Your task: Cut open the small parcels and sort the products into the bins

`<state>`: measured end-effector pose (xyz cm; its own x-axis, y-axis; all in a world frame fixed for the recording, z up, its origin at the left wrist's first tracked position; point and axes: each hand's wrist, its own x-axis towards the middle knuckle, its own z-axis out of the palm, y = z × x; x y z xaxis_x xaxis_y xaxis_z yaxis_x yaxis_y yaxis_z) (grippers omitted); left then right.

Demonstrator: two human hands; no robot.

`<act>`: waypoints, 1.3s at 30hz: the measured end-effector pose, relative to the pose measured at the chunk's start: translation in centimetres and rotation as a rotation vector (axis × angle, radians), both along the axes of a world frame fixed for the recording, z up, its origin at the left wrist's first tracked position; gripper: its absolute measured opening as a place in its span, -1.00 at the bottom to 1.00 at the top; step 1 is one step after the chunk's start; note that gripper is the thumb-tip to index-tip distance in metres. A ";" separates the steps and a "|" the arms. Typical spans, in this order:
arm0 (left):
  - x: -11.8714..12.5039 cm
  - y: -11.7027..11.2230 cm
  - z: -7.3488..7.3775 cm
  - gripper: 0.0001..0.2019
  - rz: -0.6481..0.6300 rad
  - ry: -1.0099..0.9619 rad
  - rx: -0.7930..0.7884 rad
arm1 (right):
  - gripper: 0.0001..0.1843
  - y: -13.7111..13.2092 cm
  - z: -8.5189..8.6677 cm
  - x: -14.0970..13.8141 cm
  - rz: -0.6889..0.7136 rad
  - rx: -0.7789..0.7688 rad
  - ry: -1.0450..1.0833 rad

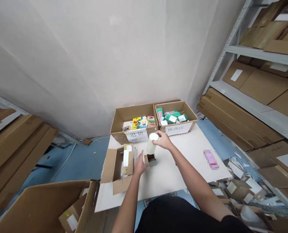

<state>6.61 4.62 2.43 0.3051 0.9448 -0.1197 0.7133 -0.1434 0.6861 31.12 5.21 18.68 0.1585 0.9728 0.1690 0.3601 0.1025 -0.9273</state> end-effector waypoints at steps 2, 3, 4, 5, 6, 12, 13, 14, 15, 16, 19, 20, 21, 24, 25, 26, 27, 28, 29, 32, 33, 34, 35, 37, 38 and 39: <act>0.6 -0.2 3.1 -0.14 0.151 -0.247 0.022 | -0.56 0.5 0.2 1.0 0.053 0.001 0.070; 1.3 -0.2 4.9 -0.23 0.201 -0.355 0.039 | -0.56 0.8 0.2 1.3 0.083 0.000 0.092; 2.1 -0.2 6.8 -0.28 0.213 -0.448 0.071 | -0.56 1.1 0.3 1.6 0.110 -0.004 0.104; 3.2 -0.1 8.7 -0.27 0.210 -0.518 0.115 | -0.56 1.3 0.4 1.7 0.130 -0.010 0.109; 4.5 0.0 10.5 -0.21 0.190 -0.557 0.151 | -0.56 1.5 0.6 1.8 0.140 -0.017 0.107; 9.9 0.8 17.3 0.03 0.171 -0.572 0.270 | -0.37 1.1 0.8 3.5 0.238 -0.037 0.289; 10.0 0.9 17.7 0.05 0.170 -0.597 0.264 | -0.28 0.7 0.5 4.2 0.308 -0.057 0.351; 10.0 1.1 18.0 0.07 0.153 -0.632 0.243 | -0.18 0.2 0.1 5.0 0.392 -0.085 0.405; 9.9 1.2 18.2 0.11 0.123 -0.677 0.205 | -0.07 -0.4 -0.4 5.6 0.484 -0.119 0.446; 9.8 1.3 18.5 0.14 0.081 -0.725 0.153 | 0.04 -1.0 -0.8 6.1 0.568 -0.155 0.479; 10.0 1.4 19.1 0.16 -0.034 -0.834 -0.006 | 0.32 -2.6 -2.0 6.3 0.666 -0.211 0.559; 10.3 1.4 19.3 0.14 -0.047 -0.845 -0.029 | 0.39 -3.0 -2.2 6.0 0.635 -0.200 0.570; 10.7 1.4 19.5 0.13 -0.044 -0.841 -0.032 | 0.45 -3.3 -2.3 5.7 0.579 -0.176 0.565; 11.9 1.3 20.1 0.18 0.036 -0.794 0.020 | 0.54 -3.8 -2.0 5.2 0.391 -0.086 0.484; 12.1 1.3 20.3 0.20 0.066 -0.783 0.033 | 0.55 -3.9 -1.8 5.2 0.375 -0.071 0.462; 12.3 1.3 20.5 0.20 0.091 -0.781 0.038 | 0.54 -4.1 -1.7 5.3 0.394 -0.070 0.454; 12.3 1.3 20.6 0.20 0.106 -0.789 0.037 | 0.52 -4.2 -1.6 5.5 0.441 -0.081 0.463; 12.3 1.3 20.7 0.19 0.107 -0.804 0.031 | 0.49 -4.4 -1.5 5.8 0.501 -0.097 0.485; 12.3 1.3 20.8 0.18 0.096 -0.821 0.021 | 0.46 -4.6 -1.4 5.9 0.554 -0.113 0.511; 12.2 1.3 20.7 0.18 0.044 -0.860 0.003 | 0.50 -5.0 -1.3 6.1 0.535 -0.117 0.519; 12.3 1.2 20.7 0.20 0.045 -0.858 0.005 | 0.53 -5.1 -1.3 6.0 0.480 -0.100 0.496; 12.3 1.2 20.6 0.22 0.061 -0.852 0.011 | 0.57 -5.2 -1.2 5.9 0.425 -0.082 0.469; 12.4 1.2 20.5 0.25 0.086 -0.846 0.015 | 0.60 -5.3 -1.1 5.8 0.390 -0.067 0.449; 12.6 1.1 20.5 0.31 0.129 -0.848 -0.001 | 0.60 -5.4 -0.9 5.8 0.409 -0.056 0.451; 12.6 1.1 20.5 0.33 0.131 -0.857 -0.019 | 0.57 -5.5 -0.7 5.8 0.450 -0.060 0.470; 12.6 1.0 20.5 0.34 0.116 -0.867 -0.036 | 0.54 -5.6 -0.6 5.9 0.491 -0.067 0.494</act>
<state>19.21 5.60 22.95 0.2049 0.9756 0.0795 -0.0531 -0.0701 0.9961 36.99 -0.40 18.06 -0.2592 0.9574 0.1274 -0.1786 0.0821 -0.9805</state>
